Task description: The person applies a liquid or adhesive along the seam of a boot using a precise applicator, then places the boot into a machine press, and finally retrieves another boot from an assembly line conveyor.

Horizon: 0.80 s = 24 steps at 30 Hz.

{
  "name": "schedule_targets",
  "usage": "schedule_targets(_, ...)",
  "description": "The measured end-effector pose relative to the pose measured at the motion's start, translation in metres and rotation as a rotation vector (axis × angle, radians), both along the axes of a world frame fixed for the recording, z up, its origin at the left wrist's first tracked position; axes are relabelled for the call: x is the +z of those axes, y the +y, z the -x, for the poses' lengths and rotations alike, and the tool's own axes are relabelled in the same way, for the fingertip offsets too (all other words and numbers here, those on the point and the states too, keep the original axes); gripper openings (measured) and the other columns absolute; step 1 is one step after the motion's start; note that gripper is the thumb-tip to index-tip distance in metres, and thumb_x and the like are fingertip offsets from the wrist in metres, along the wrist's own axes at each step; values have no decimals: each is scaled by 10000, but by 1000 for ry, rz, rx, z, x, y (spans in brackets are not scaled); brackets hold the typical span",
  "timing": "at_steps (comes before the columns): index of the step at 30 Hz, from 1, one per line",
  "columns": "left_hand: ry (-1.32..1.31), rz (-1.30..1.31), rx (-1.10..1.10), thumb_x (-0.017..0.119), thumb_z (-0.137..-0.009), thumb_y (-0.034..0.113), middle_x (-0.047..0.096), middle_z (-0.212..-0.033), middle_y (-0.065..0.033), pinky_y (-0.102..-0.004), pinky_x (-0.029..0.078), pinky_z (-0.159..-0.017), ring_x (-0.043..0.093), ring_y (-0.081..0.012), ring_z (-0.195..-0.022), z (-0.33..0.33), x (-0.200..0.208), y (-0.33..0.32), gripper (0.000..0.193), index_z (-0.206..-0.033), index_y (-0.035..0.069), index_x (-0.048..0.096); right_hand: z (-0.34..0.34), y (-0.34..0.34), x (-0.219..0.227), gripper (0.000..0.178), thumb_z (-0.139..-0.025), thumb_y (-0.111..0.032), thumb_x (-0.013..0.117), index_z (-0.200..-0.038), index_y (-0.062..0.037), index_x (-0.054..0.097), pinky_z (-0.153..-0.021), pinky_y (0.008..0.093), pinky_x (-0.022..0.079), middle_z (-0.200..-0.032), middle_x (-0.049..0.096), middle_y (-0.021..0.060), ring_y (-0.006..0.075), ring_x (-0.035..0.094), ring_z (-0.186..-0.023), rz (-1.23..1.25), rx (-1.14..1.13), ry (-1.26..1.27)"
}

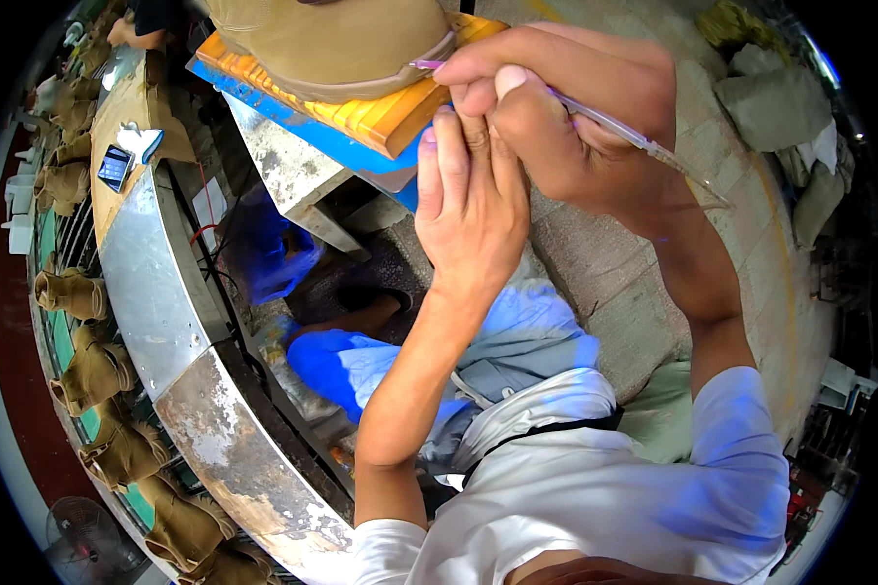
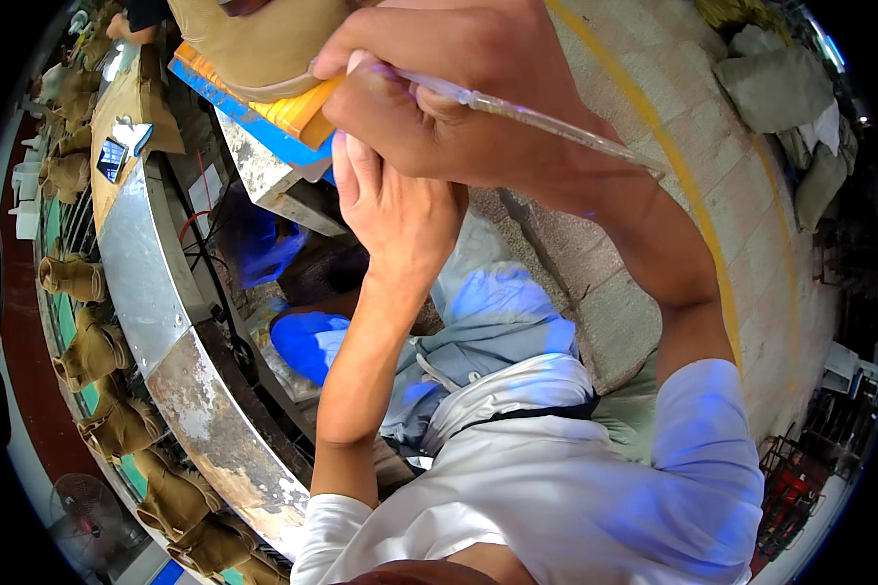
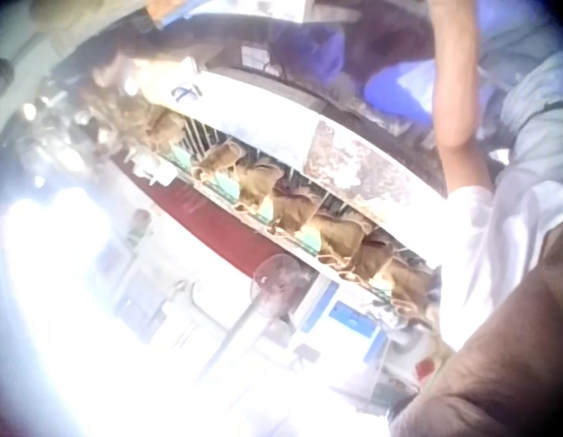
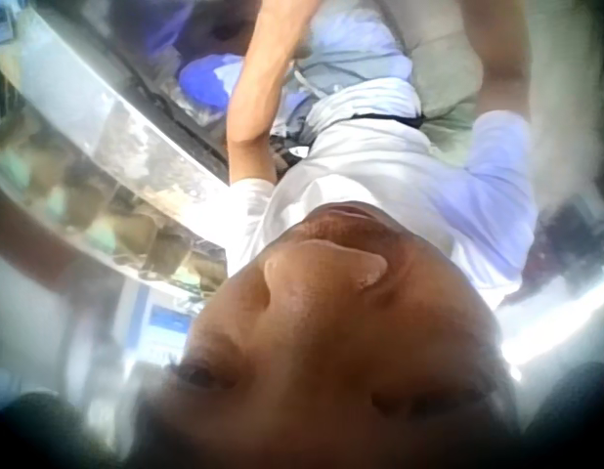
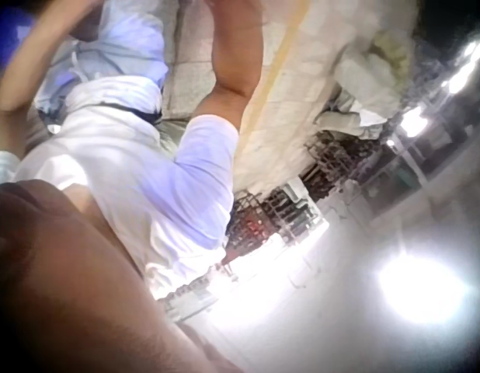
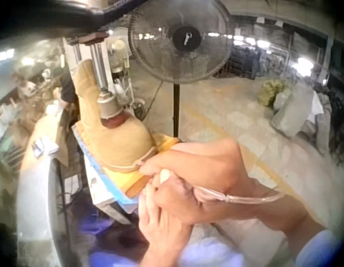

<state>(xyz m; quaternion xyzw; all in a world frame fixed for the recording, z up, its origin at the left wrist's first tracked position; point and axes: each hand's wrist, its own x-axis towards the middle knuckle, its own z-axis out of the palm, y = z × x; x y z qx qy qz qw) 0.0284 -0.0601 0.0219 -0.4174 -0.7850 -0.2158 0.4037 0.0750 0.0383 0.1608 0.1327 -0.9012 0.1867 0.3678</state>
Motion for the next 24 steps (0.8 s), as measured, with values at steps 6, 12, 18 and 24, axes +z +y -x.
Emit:
schedule_targets(6, 10, -55, -29, 761, -833, 203, 630, -1376, -179, -519, 417, -1071, 540, -401, -1287, 15, -2, -27, 543, -1326, 17, 629, 23, 16, -33, 165, -859, -43, 620, -927, 62, 728, -556, 313, 557, -758, 704, 166, 241, 693, -601, 85, 237, 320)
schedule_targets(12, 124, -106, 44, 610, -890, 108, 651, -1419, -154, -400, 494, -938, 621, -280, -1074, 36, 3, -60, 435, -1307, 22, 698, 34, 3, -41, 176, -870, -26, 613, -956, 72, 731, -558, 311, 563, -756, 707, 165, 247, 700, -603, 210, 313, 352)
schedule_targets(18, 119, -161, -3, 649, -831, 92, 675, -1389, -154, -411, 470, -980, 613, -311, -1081, 63, -2, -91, 465, -1285, 18, 713, 51, -10, -63, 203, -917, -57, 582, -964, 68, 735, -598, 305, 569, -772, 713, 159, 232, 719, -659, 381, 305, 240)
schedule_targets(24, 124, -217, -66, 605, -826, -40, 697, -1329, -205, -457, 442, -1079, 659, -299, -1256, 100, -8, -124, 453, -1271, -5, 682, 63, -35, -62, 224, -922, -29, 550, -970, 74, 743, -619, 297, 561, -801, 729, 152, 183, 716, -689, 392, 266, 103)
